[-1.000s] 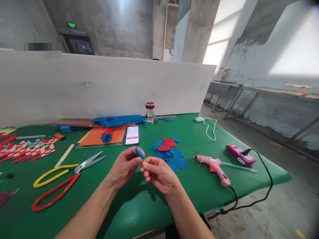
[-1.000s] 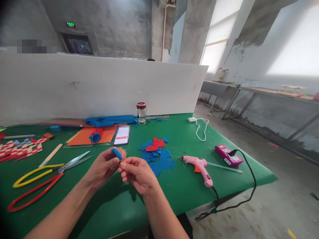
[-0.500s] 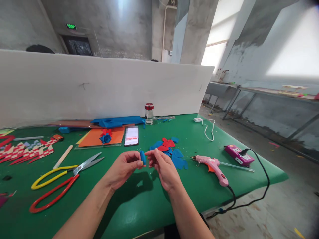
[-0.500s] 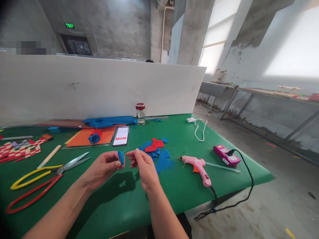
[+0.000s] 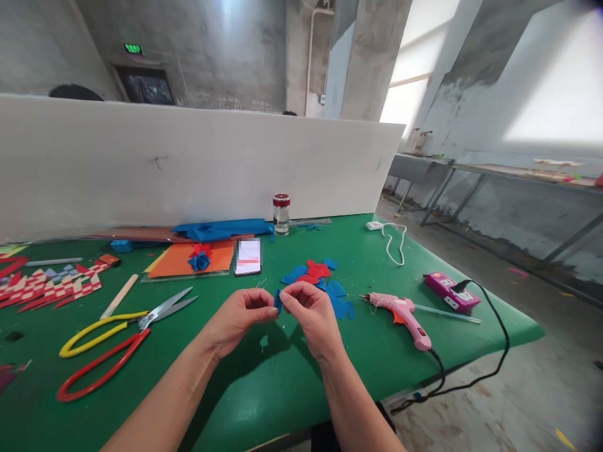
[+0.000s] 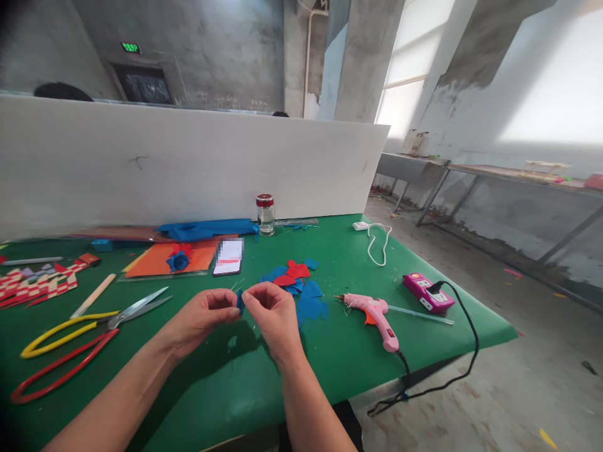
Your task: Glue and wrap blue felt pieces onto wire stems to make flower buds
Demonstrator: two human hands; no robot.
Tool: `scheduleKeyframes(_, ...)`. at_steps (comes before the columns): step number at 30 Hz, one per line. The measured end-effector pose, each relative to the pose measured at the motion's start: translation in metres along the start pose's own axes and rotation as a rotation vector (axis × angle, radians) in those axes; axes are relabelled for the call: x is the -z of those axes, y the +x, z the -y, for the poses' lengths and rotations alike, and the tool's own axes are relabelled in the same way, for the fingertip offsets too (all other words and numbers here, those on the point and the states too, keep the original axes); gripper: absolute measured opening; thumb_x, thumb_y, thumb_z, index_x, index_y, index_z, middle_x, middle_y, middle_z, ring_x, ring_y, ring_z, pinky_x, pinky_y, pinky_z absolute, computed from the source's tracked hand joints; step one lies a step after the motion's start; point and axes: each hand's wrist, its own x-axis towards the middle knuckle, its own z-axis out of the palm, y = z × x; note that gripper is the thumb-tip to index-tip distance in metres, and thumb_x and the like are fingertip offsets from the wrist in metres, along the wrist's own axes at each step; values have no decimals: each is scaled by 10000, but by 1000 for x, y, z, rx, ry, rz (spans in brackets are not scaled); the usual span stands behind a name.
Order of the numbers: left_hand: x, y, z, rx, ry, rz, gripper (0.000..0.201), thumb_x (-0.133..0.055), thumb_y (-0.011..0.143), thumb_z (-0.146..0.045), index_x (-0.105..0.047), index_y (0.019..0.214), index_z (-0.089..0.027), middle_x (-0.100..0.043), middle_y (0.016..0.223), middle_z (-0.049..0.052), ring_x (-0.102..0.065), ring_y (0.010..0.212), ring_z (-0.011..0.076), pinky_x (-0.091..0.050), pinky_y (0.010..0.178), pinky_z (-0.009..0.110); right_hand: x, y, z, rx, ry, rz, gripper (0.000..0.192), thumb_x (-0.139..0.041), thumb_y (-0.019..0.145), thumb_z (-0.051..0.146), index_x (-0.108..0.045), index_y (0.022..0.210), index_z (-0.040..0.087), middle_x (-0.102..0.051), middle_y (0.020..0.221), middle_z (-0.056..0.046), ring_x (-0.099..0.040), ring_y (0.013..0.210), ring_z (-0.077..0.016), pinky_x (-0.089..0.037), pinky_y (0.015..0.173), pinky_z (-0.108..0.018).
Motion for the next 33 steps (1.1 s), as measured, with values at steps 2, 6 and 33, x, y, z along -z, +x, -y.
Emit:
scheduleKeyframes(2,-1,1,0,-6,8,-37,233,-855,608,-306,-683,680,-166,-605,647,-9,-527,617,120,-404,598,215,0,1,0,29,-7,-45,177,-744,746,361,-695,731,192,-646,713,-11,-550,677,-138,-433,668,-259)
scheduleKeyframes(6,-2,2,2,0,10,-45,229,-850,618,-308,-683,682,-165,-617,651,-8,-521,621,116,-395,604,216,0,2,0,-41,-32,-50,259,-682,792,441,-723,806,186,-654,748,-20,-568,702,-140,-455,703,-268)
scheduleKeyframes(33,-1,2,4,37,30,27,276,-833,646,-384,-761,746,-137,-575,614,7,-427,594,105,-335,560,231,3,2,-5,-103,-139,-37,288,-828,616,401,-686,684,159,-637,660,0,-544,629,-131,-417,614,-257)
